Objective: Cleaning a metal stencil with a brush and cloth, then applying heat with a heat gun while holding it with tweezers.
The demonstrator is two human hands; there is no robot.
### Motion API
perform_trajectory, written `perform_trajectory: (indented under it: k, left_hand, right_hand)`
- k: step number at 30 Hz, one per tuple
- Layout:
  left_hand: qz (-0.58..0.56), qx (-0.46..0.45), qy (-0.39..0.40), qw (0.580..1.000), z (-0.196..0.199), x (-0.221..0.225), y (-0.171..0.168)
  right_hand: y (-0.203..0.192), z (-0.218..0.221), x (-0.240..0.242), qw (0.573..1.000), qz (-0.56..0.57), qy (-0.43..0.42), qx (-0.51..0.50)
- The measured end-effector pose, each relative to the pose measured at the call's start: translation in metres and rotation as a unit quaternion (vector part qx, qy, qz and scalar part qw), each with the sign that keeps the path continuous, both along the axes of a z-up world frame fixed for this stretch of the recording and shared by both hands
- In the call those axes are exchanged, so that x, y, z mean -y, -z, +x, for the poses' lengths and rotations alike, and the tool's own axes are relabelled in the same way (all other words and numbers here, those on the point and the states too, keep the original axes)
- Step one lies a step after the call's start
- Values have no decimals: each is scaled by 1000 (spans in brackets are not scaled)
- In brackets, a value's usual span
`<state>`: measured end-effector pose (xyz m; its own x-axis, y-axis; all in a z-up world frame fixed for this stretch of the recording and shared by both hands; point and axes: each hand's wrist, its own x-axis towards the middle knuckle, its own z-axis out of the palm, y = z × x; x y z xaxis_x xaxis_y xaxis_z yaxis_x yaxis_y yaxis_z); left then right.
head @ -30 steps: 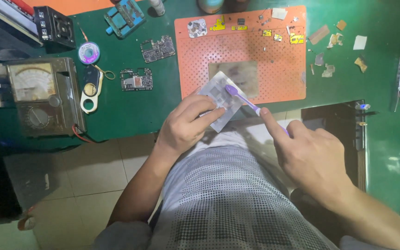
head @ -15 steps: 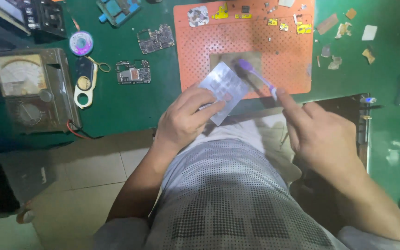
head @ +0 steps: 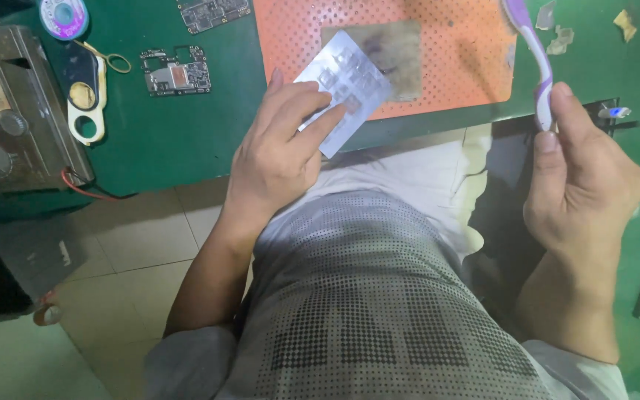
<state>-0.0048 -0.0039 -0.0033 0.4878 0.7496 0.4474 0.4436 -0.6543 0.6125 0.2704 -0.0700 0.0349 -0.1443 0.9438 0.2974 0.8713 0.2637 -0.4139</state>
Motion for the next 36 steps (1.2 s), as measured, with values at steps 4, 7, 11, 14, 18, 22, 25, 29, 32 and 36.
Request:
perform_trajectory:
  k: [4, 7, 11, 14, 18, 22, 25, 29, 32, 36]
  left_hand:
    - [0, -49, -8, 999, 0, 2, 4]
    - [-22, -83, -14, 996, 1, 1, 3]
    - [16, -35, -35, 999, 2, 2, 3]
    - [101, 58, -25, 993, 0, 6, 10]
    - [171, 128, 8, 977, -5, 29, 8]
    - [74, 134, 54, 987, -5, 50, 0]
    - [8, 87, 119, 989, -4, 54, 19]
    - [-163, -134, -13, 977, -15, 66, 76]
    - [-436, -320, -78, 838, -9, 58, 90]
    - [-246, -313, -87, 913, -2, 62, 155]
  right_hand:
    - [4, 0, 6, 999, 5, 0, -51]
    - [6, 1, 7, 998, 10, 1, -59]
    - [10, 3, 10, 994, 11, 8, -108]
    - [20, 11, 16, 990, 23, 26, -135]
    - [32, 17, 22, 977, 10, 61, -203]
    - [49, 32, 33, 955, -7, 128, -267]
    - [64, 48, 53, 930, -46, 260, -257]
    - [71, 63, 67, 919, -72, 312, -230]
    - [76, 73, 77, 928, -77, 311, -190]
    - [98, 121, 104, 971, -124, 189, 82]
